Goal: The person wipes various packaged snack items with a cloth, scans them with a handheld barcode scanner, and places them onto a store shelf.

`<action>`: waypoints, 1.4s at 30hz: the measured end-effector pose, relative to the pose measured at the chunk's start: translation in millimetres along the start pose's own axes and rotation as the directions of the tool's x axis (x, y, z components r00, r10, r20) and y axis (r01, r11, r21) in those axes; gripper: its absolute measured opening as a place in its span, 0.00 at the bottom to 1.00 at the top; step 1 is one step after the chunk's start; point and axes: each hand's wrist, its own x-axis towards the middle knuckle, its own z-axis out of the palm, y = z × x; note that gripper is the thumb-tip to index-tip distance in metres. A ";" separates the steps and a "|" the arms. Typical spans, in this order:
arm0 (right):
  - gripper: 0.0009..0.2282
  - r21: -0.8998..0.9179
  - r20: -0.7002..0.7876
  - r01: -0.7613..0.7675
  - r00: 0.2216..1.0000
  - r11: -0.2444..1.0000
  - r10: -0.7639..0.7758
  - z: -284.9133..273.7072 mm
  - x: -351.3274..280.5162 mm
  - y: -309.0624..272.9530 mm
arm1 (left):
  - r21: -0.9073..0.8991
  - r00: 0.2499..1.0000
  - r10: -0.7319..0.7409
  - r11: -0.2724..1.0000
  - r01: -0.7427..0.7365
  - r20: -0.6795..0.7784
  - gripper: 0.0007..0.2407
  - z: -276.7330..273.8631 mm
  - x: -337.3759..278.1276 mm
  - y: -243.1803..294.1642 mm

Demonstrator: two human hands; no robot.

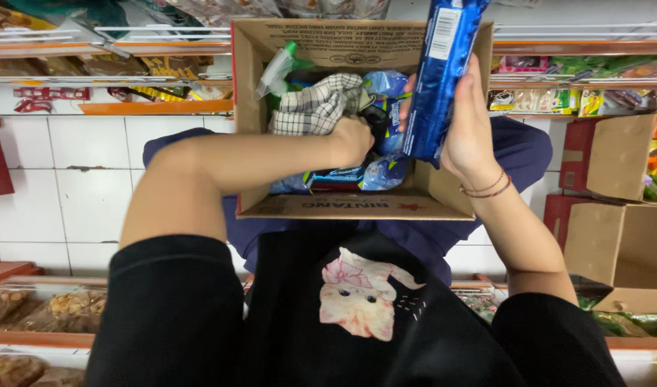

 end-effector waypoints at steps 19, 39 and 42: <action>0.24 0.058 0.071 -0.018 0.997 0.998 0.014 -6.8 -2.2 -7.0 | -0.749 0.974 -0.212 0.657 0.082 -0.079 0.25 -94.3 -39.4 -36.3; 0.26 -0.217 0.144 -0.294 0.934 0.931 0.328 -2.3 -6.3 -68.3 | -0.735 0.771 0.127 0.239 -0.635 -0.624 0.22 -147.1 -193.5 -63.3; 0.25 -0.233 0.148 -0.284 0.935 0.930 0.323 -0.8 -7.7 -70.3 | -0.736 0.777 0.117 0.261 -0.625 -0.618 0.21 -147.6 -198.8 -66.8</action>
